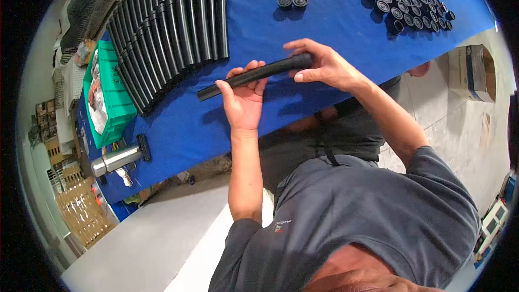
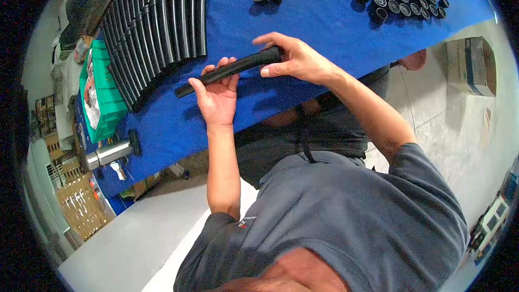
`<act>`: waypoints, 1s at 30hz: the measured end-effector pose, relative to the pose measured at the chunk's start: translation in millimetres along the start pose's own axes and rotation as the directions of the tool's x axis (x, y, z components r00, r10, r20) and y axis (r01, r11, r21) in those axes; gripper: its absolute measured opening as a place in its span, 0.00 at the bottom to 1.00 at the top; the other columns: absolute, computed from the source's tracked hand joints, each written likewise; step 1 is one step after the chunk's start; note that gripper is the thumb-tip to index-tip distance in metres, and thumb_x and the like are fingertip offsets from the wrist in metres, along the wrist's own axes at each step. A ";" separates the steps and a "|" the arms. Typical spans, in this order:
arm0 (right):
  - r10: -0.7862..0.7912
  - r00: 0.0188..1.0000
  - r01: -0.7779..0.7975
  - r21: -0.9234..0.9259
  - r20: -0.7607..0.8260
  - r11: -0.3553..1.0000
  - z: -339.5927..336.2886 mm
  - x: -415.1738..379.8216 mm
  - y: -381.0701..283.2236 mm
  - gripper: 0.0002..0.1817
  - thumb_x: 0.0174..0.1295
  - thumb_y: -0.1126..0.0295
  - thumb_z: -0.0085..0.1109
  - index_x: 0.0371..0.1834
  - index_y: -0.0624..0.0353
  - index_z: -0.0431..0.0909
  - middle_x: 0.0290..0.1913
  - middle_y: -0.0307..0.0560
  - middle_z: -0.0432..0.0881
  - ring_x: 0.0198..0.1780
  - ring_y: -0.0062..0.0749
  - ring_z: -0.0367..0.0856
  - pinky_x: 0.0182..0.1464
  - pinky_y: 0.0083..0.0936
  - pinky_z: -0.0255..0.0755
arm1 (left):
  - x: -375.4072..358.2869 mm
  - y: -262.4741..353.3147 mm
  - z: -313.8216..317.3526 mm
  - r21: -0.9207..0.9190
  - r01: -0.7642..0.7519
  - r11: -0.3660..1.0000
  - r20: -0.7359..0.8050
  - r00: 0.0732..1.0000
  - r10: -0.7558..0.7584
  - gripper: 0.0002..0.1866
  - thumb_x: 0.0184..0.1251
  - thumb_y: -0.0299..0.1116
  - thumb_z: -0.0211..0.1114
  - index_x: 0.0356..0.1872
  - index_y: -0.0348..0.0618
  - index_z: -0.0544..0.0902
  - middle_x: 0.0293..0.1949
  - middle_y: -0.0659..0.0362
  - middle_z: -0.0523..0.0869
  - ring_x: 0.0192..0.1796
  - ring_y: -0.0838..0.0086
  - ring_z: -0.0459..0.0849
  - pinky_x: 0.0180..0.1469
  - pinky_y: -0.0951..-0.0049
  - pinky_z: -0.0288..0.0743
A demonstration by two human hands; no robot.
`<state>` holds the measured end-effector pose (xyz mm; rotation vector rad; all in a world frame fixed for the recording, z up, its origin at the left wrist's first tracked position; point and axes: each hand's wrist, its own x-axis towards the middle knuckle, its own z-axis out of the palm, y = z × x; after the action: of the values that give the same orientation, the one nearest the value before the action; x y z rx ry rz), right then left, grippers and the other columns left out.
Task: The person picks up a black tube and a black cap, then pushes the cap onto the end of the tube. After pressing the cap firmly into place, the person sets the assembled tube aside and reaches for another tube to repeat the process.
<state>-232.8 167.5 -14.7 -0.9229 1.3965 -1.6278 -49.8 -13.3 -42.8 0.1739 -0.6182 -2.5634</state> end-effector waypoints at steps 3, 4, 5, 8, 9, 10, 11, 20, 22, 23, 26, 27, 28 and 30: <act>0.148 0.989 -0.148 0.021 0.010 0.989 -3.6 -1.4 1.8 0.22 0.67 0.72 0.71 0.61 0.64 0.76 0.44 0.43 0.85 0.42 0.21 0.84 0.46 0.23 0.80 | 1.5 -11.9 9.9 0.072 -0.017 0.997 -0.040 0.999 0.020 0.26 0.76 0.53 0.62 0.60 0.40 0.79 0.65 0.38 0.81 0.74 0.44 0.72 0.74 0.42 0.72; 0.138 0.990 -0.138 0.028 0.005 0.990 -2.2 -3.6 0.1 0.20 0.67 0.72 0.70 0.60 0.64 0.77 0.41 0.41 0.85 0.40 0.20 0.84 0.44 0.21 0.80 | 0.5 -12.1 21.7 0.082 -0.037 0.996 -0.042 0.998 0.040 0.19 0.75 0.38 0.68 0.60 0.42 0.77 0.62 0.39 0.82 0.71 0.47 0.78 0.69 0.47 0.80; 0.126 0.992 -0.126 0.037 -0.001 0.991 -0.9 -5.5 -1.3 0.18 0.68 0.73 0.69 0.58 0.64 0.77 0.38 0.39 0.85 0.37 0.19 0.83 0.43 0.20 0.80 | -2.5 -13.8 17.3 0.109 -0.025 0.994 -0.048 0.998 0.031 0.18 0.74 0.35 0.68 0.59 0.42 0.77 0.62 0.39 0.83 0.70 0.46 0.78 0.69 0.47 0.81; 0.139 0.988 -0.141 0.014 0.066 0.990 -3.1 -5.8 -0.1 0.18 0.68 0.72 0.69 0.59 0.64 0.77 0.39 0.40 0.85 0.38 0.19 0.83 0.43 0.21 0.80 | -6.6 -12.9 6.6 0.130 -0.011 0.992 -0.067 0.998 0.020 0.15 0.72 0.24 0.68 0.56 0.43 0.78 0.61 0.40 0.83 0.68 0.45 0.81 0.66 0.47 0.83; 0.143 0.987 -0.143 0.005 0.076 0.990 -3.8 -5.7 -0.7 0.18 0.68 0.72 0.69 0.58 0.65 0.77 0.38 0.40 0.85 0.38 0.19 0.83 0.43 0.22 0.80 | -7.2 -12.5 6.1 0.127 -0.003 0.992 -0.074 0.997 0.013 0.15 0.72 0.24 0.68 0.56 0.43 0.78 0.61 0.40 0.84 0.68 0.45 0.81 0.66 0.47 0.83; 0.146 0.986 -0.147 -0.005 0.085 0.989 -4.9 -5.1 -2.1 0.18 0.69 0.72 0.69 0.58 0.65 0.77 0.38 0.40 0.85 0.38 0.20 0.83 0.43 0.22 0.80 | -6.8 -12.4 5.2 0.124 0.005 0.992 -0.082 0.997 0.005 0.15 0.72 0.24 0.68 0.56 0.43 0.78 0.61 0.40 0.84 0.68 0.45 0.80 0.66 0.47 0.84; 0.151 0.984 -0.150 -0.015 0.094 0.989 -5.9 -5.2 -3.3 0.18 0.69 0.72 0.68 0.58 0.65 0.77 0.37 0.40 0.85 0.38 0.20 0.83 0.43 0.22 0.80 | -6.8 -12.7 4.8 0.120 0.014 0.993 -0.089 0.996 -0.003 0.15 0.72 0.24 0.68 0.56 0.43 0.78 0.61 0.40 0.84 0.68 0.46 0.80 0.66 0.47 0.84; 0.113 0.993 -0.109 0.082 -0.043 0.991 0.5 -3.3 -6.1 0.32 0.64 0.74 0.72 0.71 0.60 0.71 0.63 0.50 0.81 0.59 0.23 0.81 0.58 0.24 0.78 | -1.5 -12.9 6.4 0.057 0.033 0.998 -0.065 0.997 -0.030 0.14 0.74 0.22 0.64 0.57 0.43 0.80 0.65 0.41 0.82 0.73 0.46 0.75 0.75 0.45 0.73; 0.094 0.995 -0.094 -0.020 -0.030 0.995 -2.1 -1.5 -3.4 0.30 0.64 0.74 0.72 0.69 0.61 0.73 0.60 0.50 0.83 0.57 0.23 0.82 0.56 0.23 0.78 | -2.6 -11.5 6.5 0.051 0.039 0.998 -0.067 0.997 -0.036 0.14 0.74 0.22 0.64 0.57 0.43 0.80 0.65 0.41 0.81 0.73 0.46 0.75 0.75 0.45 0.72; 0.046 0.999 -0.048 -0.132 -0.021 0.990 -4.0 -0.5 2.4 0.28 0.64 0.74 0.72 0.67 0.61 0.75 0.57 0.49 0.84 0.55 0.22 0.83 0.55 0.23 0.79 | -1.9 -10.9 6.8 0.042 0.044 0.998 -0.063 0.997 -0.041 0.14 0.74 0.22 0.64 0.58 0.43 0.80 0.65 0.41 0.81 0.73 0.46 0.75 0.75 0.45 0.72; 0.166 0.986 -0.168 -0.168 -0.023 0.971 -3.6 0.2 -3.1 0.22 0.65 0.73 0.72 0.61 0.63 0.78 0.46 0.44 0.87 0.47 0.21 0.84 0.49 0.23 0.79 | -1.7 -11.3 4.9 0.033 0.056 0.998 -0.068 0.996 -0.054 0.14 0.74 0.23 0.64 0.58 0.43 0.79 0.65 0.41 0.81 0.73 0.46 0.75 0.75 0.46 0.72; 0.248 0.969 -0.249 -0.130 -0.024 0.960 -2.7 0.3 -6.4 0.20 0.65 0.73 0.72 0.59 0.63 0.79 0.42 0.43 0.87 0.44 0.21 0.85 0.47 0.23 0.80 | -1.5 -11.4 5.1 0.033 0.057 0.998 -0.073 0.996 -0.055 0.14 0.74 0.23 0.64 0.58 0.43 0.79 0.65 0.41 0.81 0.73 0.46 0.75 0.75 0.46 0.73; 0.235 0.971 -0.238 -0.114 -0.033 0.965 -1.8 0.4 -5.6 0.20 0.64 0.72 0.72 0.58 0.63 0.79 0.40 0.42 0.87 0.42 0.21 0.85 0.45 0.24 0.79 | -1.7 -11.3 5.5 0.039 0.054 0.998 -0.069 0.996 -0.051 0.14 0.74 0.23 0.64 0.58 0.43 0.79 0.65 0.41 0.81 0.73 0.46 0.75 0.75 0.46 0.73; 0.212 0.976 -0.216 -0.082 -0.052 0.973 0.0 -0.5 -0.5 0.19 0.64 0.71 0.73 0.56 0.63 0.79 0.36 0.40 0.86 0.38 0.22 0.85 0.42 0.25 0.79 | -3.3 -11.7 6.3 0.052 0.048 0.998 -0.064 0.997 -0.044 0.14 0.74 0.23 0.64 0.58 0.43 0.79 0.65 0.41 0.81 0.73 0.46 0.75 0.74 0.46 0.74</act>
<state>-232.6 168.0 -14.2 -0.7611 1.5512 -1.4421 -53.5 -0.1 -42.5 0.2886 -0.6671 -2.5761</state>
